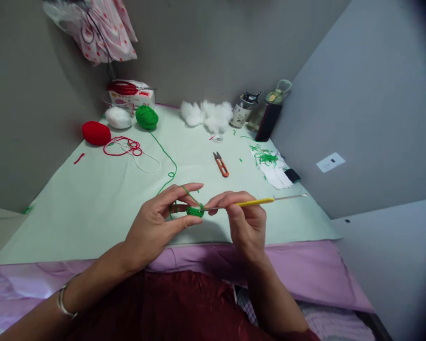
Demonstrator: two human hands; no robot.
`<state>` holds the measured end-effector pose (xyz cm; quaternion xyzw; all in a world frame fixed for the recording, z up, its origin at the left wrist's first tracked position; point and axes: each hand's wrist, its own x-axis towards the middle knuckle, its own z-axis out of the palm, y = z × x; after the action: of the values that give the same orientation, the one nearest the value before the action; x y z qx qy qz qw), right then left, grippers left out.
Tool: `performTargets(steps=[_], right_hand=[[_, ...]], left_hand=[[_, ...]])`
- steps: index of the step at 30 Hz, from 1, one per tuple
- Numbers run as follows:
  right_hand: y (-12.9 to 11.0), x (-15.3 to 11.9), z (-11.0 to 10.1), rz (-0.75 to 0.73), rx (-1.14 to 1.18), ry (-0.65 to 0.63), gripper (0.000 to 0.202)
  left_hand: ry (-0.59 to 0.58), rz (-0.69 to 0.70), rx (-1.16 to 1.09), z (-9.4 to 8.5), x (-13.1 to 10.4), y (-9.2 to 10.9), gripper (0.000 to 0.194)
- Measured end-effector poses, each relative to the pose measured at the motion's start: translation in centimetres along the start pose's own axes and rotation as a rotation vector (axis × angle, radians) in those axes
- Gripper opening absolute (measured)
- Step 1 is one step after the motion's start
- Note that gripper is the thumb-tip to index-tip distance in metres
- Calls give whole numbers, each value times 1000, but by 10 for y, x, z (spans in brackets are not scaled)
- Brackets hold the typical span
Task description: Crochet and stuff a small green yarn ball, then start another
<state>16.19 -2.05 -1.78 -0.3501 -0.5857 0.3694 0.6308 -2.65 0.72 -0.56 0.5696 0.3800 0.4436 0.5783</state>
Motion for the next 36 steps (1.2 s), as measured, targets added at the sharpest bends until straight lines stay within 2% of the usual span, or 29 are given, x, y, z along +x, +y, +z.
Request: performTargets(steps=[6, 14, 17, 21, 23, 26, 29, 32, 36], right_hand=[[-8, 1, -6, -58, -184, -107, 18], [-7, 3, -7, -118, -202, -182, 19], [-3, 1, -3, -261, -304, -160, 19], [2, -6, 0, -509, -595, -138, 32], [5, -11, 0, -551, -711, -165, 39], [8, -20, 0, -511, -780, -151, 49], [11, -25, 2, -516, -831, -105, 59], [12, -22, 6, -561, -747, -42, 57], [10, -14, 9, -421, -373, 30, 36]], left_hand=[[5, 20, 54, -2, 2, 2, 46], [-19, -1, 51, -3, 2, 2, 48], [15, -40, 26, -2, 2, 3, 49], [70, -35, 4, 3, -2, 4, 44], [85, -15, -17, 7, -6, 3, 41], [51, -54, -173, 12, -10, 1, 48], [-57, -242, -458, 14, -9, 1, 56], [-157, -418, -648, 11, -5, 1, 63], [-172, -419, -656, 4, -1, -1, 66]])
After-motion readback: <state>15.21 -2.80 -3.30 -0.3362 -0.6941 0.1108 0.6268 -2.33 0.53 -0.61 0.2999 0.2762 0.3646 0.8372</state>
